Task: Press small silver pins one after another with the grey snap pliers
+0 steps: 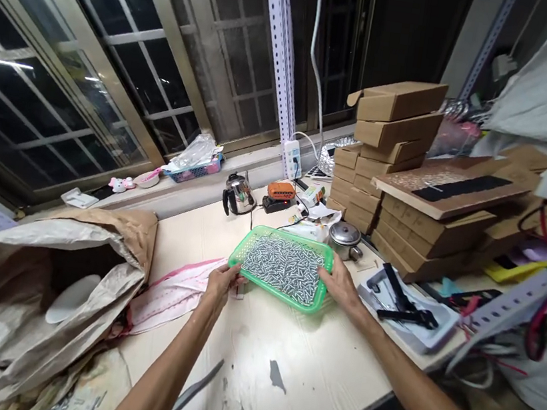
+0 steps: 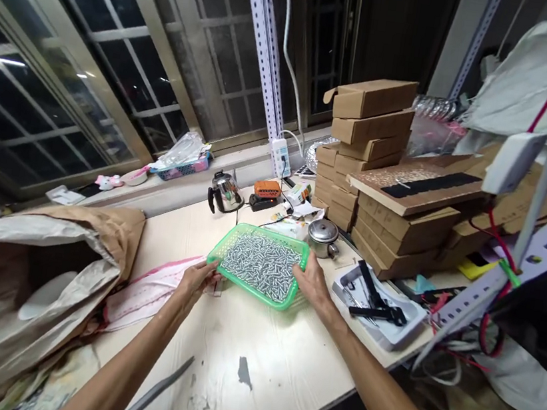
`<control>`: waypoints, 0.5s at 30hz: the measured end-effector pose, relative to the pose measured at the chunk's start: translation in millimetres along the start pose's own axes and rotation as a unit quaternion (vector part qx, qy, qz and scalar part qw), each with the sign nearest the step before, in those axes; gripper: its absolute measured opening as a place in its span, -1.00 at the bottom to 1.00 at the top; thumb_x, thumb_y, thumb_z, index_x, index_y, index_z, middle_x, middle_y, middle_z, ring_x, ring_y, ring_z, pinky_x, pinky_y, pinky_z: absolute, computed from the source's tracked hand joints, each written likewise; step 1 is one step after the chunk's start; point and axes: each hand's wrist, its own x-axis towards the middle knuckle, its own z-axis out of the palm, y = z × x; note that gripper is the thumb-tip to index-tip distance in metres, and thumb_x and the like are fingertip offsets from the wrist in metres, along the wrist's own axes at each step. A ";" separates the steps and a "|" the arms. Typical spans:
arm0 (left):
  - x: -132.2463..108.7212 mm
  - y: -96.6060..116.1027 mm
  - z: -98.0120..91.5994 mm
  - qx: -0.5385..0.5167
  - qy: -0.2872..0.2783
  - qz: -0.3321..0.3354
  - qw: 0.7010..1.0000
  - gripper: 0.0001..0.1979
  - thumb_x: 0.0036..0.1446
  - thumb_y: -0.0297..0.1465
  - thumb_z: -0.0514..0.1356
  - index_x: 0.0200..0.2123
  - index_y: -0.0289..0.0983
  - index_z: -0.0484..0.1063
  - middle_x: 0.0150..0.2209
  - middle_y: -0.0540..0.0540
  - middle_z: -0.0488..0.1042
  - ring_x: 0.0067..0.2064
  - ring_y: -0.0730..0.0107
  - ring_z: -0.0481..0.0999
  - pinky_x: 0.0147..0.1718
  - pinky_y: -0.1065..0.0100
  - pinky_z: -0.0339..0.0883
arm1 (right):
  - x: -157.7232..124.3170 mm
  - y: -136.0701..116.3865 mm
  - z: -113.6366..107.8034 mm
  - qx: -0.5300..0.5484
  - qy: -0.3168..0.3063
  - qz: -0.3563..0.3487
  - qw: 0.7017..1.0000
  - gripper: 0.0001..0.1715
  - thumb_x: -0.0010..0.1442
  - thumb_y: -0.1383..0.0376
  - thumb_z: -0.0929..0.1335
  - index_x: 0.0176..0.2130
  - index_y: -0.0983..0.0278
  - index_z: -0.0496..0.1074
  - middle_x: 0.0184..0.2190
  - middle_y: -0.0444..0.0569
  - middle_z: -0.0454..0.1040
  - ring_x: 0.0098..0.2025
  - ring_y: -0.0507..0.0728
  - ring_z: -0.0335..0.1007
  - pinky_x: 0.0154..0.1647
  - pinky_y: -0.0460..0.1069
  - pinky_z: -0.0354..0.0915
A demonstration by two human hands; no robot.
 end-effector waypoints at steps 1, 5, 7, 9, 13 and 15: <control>-2.2 1.6 0.6 -0.006 0.000 0.001 1.000 -0.79 -0.09 -0.45 0.42 -0.43 -0.39 0.45 -0.58 0.02 0.46 -0.59 0.57 0.45 -0.55 0.55 0.41 | -0.7 -2.3 -3.0 0.012 0.000 0.009 1.000 -0.46 0.09 0.22 0.23 0.07 0.30 0.22 -0.16 0.09 0.50 -0.20 0.19 0.46 -0.16 0.07 0.38; -13.3 8.8 6.7 -0.026 -0.004 0.010 1.000 -0.82 -0.04 -0.46 0.38 -0.34 -0.37 0.47 -0.54 0.05 0.47 -0.57 0.59 0.46 -0.49 0.54 0.45 | -6.6 -8.9 -17.0 0.037 0.011 0.021 0.999 -0.47 0.07 0.21 0.24 0.05 0.26 0.24 -0.17 0.06 0.50 -0.20 0.20 0.45 -0.13 0.09 0.38; -16.2 12.2 10.9 -0.025 -0.020 0.009 0.999 -0.83 0.02 -0.48 0.33 -0.28 -0.37 0.47 -0.53 0.05 0.48 -0.56 0.60 0.46 -0.47 0.53 0.47 | -9.9 -9.6 -22.1 0.037 0.027 0.016 0.999 -0.45 0.07 0.21 0.25 0.07 0.25 0.24 -0.16 0.06 0.50 -0.18 0.21 0.45 -0.13 0.09 0.38; -15.9 14.1 15.7 -0.016 -0.036 0.004 0.999 -0.85 0.05 -0.50 0.31 -0.26 -0.38 0.47 -0.54 0.05 0.47 -0.57 0.61 0.44 -0.47 0.55 0.46 | -11.7 -7.2 -24.5 0.032 0.037 0.016 0.999 -0.44 0.08 0.20 0.25 0.09 0.24 0.23 -0.17 0.06 0.50 -0.18 0.22 0.45 -0.13 0.10 0.38; -17.9 11.5 27.0 0.014 -0.030 -0.014 0.999 -0.91 0.06 -0.50 0.30 -0.33 -0.39 0.48 -0.60 0.04 0.44 -0.62 0.61 0.39 -0.58 0.58 0.38 | -14.3 3.8 -24.9 0.006 0.028 0.053 0.998 -0.50 0.07 0.19 0.27 0.01 0.26 0.30 -0.24 0.05 0.51 -0.22 0.24 0.45 -0.15 0.15 0.40; -24.7 8.6 29.9 0.034 -0.019 -0.026 0.999 -0.93 0.07 -0.50 0.29 -0.35 -0.40 0.50 -0.60 0.00 0.45 -0.60 0.57 0.42 -0.57 0.55 0.38 | -19.3 4.1 -26.2 0.003 -0.002 0.047 0.999 -0.61 0.12 0.20 0.27 -0.06 0.27 0.35 -0.27 0.06 0.50 -0.23 0.24 0.46 -0.17 0.15 0.41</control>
